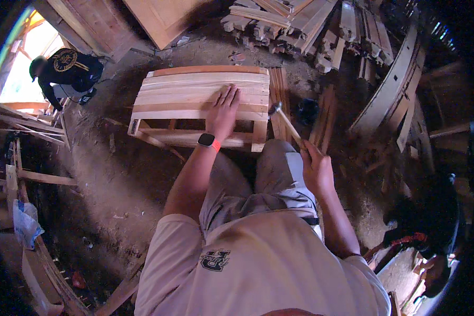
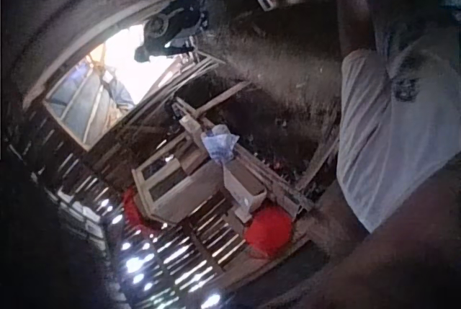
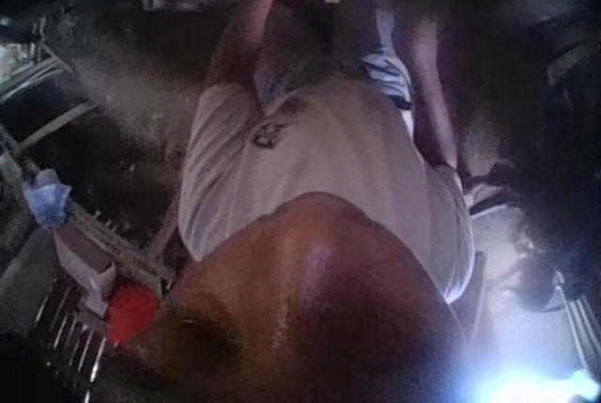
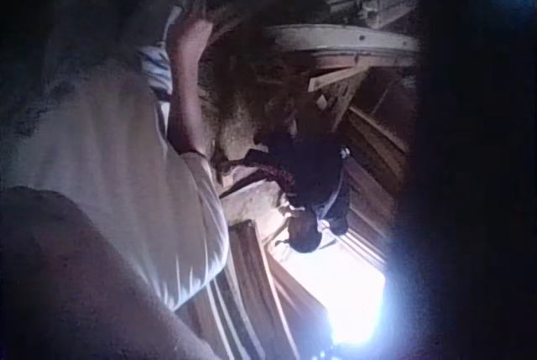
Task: The person assembles a small wooden stool by nailing thin slats onto a frame. They use a hammer to drive nails into the wood, repeatedly adjusting the slats and checking alignment while kneeling on the floor.
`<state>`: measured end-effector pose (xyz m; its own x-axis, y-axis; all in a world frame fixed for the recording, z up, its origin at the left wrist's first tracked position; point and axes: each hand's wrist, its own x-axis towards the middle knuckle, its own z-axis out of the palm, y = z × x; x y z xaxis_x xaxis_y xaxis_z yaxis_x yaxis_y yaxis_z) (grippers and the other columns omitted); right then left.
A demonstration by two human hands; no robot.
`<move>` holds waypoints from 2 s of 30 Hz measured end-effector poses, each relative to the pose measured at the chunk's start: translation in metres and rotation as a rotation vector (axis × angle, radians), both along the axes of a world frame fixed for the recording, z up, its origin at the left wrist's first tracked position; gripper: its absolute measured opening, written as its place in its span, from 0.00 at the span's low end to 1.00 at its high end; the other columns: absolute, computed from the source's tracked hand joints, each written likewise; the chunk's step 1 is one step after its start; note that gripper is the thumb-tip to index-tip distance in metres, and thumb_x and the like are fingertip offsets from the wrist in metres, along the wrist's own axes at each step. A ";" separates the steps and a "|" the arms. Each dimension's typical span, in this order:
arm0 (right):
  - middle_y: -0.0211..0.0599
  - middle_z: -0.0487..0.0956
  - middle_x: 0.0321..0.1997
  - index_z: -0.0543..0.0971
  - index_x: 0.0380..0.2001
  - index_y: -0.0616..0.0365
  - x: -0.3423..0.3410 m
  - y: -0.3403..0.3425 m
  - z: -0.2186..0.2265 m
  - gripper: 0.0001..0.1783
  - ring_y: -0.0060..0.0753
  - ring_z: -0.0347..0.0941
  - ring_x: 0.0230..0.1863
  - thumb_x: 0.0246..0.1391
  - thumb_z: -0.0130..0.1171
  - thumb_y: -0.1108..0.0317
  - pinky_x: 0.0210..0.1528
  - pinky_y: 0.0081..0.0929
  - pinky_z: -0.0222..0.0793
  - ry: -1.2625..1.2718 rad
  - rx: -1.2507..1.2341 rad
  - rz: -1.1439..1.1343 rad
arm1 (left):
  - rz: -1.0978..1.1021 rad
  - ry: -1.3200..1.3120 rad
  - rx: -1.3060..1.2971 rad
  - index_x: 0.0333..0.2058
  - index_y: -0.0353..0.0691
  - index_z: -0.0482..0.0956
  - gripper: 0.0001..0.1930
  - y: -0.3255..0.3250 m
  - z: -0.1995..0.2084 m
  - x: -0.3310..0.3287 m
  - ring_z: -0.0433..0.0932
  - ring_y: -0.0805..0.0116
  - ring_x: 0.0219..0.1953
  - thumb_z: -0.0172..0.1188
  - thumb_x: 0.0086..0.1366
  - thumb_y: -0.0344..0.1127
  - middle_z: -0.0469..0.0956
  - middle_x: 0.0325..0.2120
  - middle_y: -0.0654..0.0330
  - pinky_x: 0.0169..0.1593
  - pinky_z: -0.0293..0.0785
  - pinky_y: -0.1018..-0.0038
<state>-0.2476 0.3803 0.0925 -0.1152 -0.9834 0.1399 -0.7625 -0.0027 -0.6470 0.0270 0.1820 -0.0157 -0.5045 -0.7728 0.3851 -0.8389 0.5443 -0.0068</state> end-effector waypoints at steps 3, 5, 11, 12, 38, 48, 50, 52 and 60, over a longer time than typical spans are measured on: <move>0.64 0.82 0.45 0.78 0.53 0.68 0.008 -0.010 0.009 0.16 0.63 0.81 0.48 0.66 0.58 0.71 0.47 0.43 0.78 -0.007 -0.088 -0.016 | 0.017 0.040 0.029 0.71 0.40 0.61 0.32 0.008 0.007 -0.007 0.56 0.57 0.75 0.48 0.66 0.26 0.59 0.73 0.55 0.77 0.50 0.59; 0.64 0.82 0.45 0.78 0.54 0.67 0.012 -0.014 0.014 0.16 0.63 0.81 0.47 0.66 0.57 0.70 0.45 0.44 0.78 0.057 -0.032 0.003 | 0.021 0.062 0.037 0.71 0.40 0.60 0.32 0.009 0.007 -0.006 0.56 0.58 0.75 0.48 0.66 0.26 0.59 0.73 0.56 0.77 0.50 0.59; 0.65 0.82 0.43 0.77 0.56 0.63 0.012 -0.017 0.030 0.17 0.64 0.82 0.42 0.66 0.56 0.73 0.42 0.48 0.79 0.166 -0.052 0.051 | 0.043 0.015 -0.001 0.71 0.40 0.61 0.32 0.007 0.005 -0.004 0.58 0.58 0.75 0.50 0.68 0.30 0.59 0.73 0.56 0.75 0.55 0.59; 0.64 0.82 0.40 0.76 0.57 0.61 0.015 -0.015 0.036 0.18 0.65 0.82 0.40 0.65 0.55 0.74 0.40 0.51 0.79 0.121 -0.160 0.046 | 0.050 0.005 0.006 0.71 0.40 0.61 0.32 0.008 0.007 -0.005 0.58 0.59 0.75 0.50 0.68 0.30 0.59 0.73 0.56 0.75 0.55 0.59; 0.62 0.82 0.38 0.71 0.62 0.59 0.027 -0.012 0.053 0.26 0.65 0.81 0.34 0.60 0.51 0.77 0.35 0.57 0.79 0.231 -0.378 0.122 | 0.006 0.153 0.004 0.67 0.38 0.66 0.27 0.004 -0.003 -0.003 0.60 0.56 0.74 0.47 0.69 0.30 0.63 0.71 0.54 0.75 0.54 0.57; 0.65 0.81 0.48 0.75 0.58 0.67 0.022 -0.001 0.039 0.20 0.65 0.81 0.45 0.63 0.54 0.77 0.43 0.50 0.80 0.149 -0.237 0.082 | 0.012 0.129 0.007 0.67 0.37 0.66 0.29 0.011 -0.003 -0.005 0.59 0.56 0.74 0.48 0.66 0.28 0.63 0.71 0.54 0.74 0.55 0.56; 0.68 0.80 0.50 0.73 0.60 0.66 0.026 -0.002 0.048 0.24 0.65 0.82 0.44 0.60 0.55 0.80 0.43 0.52 0.81 0.093 -0.318 0.041 | -0.006 0.170 0.033 0.67 0.36 0.65 0.29 0.005 0.001 -0.003 0.58 0.56 0.74 0.48 0.66 0.28 0.62 0.71 0.54 0.74 0.56 0.56; 0.67 0.81 0.49 0.72 0.61 0.65 0.019 -0.006 0.028 0.23 0.66 0.83 0.42 0.61 0.56 0.77 0.39 0.53 0.82 0.235 -0.230 0.113 | 0.014 0.122 0.028 0.68 0.37 0.64 0.30 0.007 0.004 -0.005 0.58 0.57 0.75 0.48 0.67 0.29 0.61 0.72 0.54 0.74 0.55 0.57; 0.64 0.82 0.47 0.75 0.57 0.69 0.014 -0.001 0.035 0.20 0.64 0.83 0.42 0.62 0.56 0.78 0.40 0.49 0.83 0.221 -0.353 0.095 | 0.014 0.094 0.005 0.69 0.36 0.63 0.30 0.008 -0.004 -0.003 0.58 0.58 0.74 0.47 0.67 0.28 0.60 0.73 0.54 0.75 0.55 0.60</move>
<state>-0.2331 0.3793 0.1273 0.0444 -0.8756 0.4810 -0.8684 -0.2719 -0.4147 0.0241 0.1900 -0.0199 -0.4552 -0.7818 0.4262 -0.8433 0.5321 0.0755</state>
